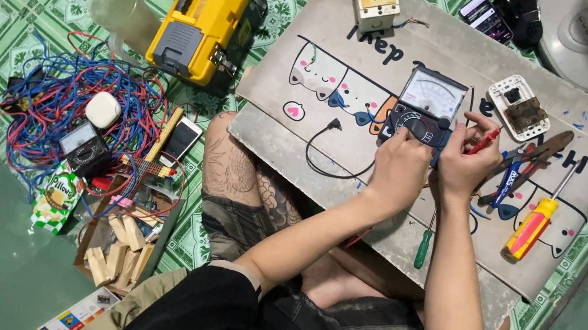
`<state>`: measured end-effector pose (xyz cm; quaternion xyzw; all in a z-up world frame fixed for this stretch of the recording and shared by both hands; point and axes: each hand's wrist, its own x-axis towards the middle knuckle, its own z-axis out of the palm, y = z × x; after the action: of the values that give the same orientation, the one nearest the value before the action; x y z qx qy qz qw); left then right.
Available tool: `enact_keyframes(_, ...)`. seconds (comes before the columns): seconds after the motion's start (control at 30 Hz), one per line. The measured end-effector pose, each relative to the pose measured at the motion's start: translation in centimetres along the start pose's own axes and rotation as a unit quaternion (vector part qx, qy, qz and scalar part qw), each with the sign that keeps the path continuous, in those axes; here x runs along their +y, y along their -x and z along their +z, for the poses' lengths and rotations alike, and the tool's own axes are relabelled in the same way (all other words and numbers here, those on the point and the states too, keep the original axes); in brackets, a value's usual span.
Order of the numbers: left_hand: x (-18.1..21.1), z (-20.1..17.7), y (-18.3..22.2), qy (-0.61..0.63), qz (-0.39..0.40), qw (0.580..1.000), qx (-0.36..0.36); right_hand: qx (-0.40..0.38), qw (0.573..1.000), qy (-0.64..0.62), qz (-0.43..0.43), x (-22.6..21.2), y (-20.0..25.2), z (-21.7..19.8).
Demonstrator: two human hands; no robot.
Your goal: The person sits on the floor and uses a multimeter to test an electrical outlet. They connect the probes to the outlet, adjust the dial on the multimeter, and observe the needle movement on the analog display.
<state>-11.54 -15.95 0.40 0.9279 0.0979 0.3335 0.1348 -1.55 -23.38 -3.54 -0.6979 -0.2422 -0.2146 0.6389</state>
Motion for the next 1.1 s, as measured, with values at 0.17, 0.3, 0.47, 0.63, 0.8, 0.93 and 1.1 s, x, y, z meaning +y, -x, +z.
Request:
enact_keyframes(0.17,-0.8,-0.8,0.2,0.027,-0.05,0.998,-0.021,-0.002,1.0,-0.003,-0.002,0.2,0.0,0.0)
enact_keyframes(0.3,-2.4,-3.8,1.0,0.149,-0.016,0.988,-0.027,-0.003,1.0,0.009,-0.005,-0.1,0.0,0.1)
enact_keyframes(0.47,-9.5,-5.1,2.9,-0.015,0.016,0.998,0.064,-0.004,0.999,0.033,-0.009,-0.4,0.1,0.0)
enact_keyframes(0.63,-14.3,-7.5,2.2,-0.057,-0.111,0.987,-0.103,-0.011,1.0,0.015,-0.023,-0.2,0.0,0.3)
enact_keyframes(0.8,-12.0,-7.1,0.8,0.168,-0.134,0.971,-0.108,-0.008,1.0,0.007,-0.027,-0.9,-0.2,0.1)
enact_keyframes(0.93,-9.9,-6.9,-0.7,0.325,-0.12,0.936,-0.065,-0.007,0.999,0.008,-0.032,-0.6,-0.2,0.2)
enact_keyframes(1.1,-9.4,-5.6,-1.5,0.349,-0.058,0.935,-0.032,-0.007,1.0,0.001,-0.026,-0.8,-0.2,0.1)
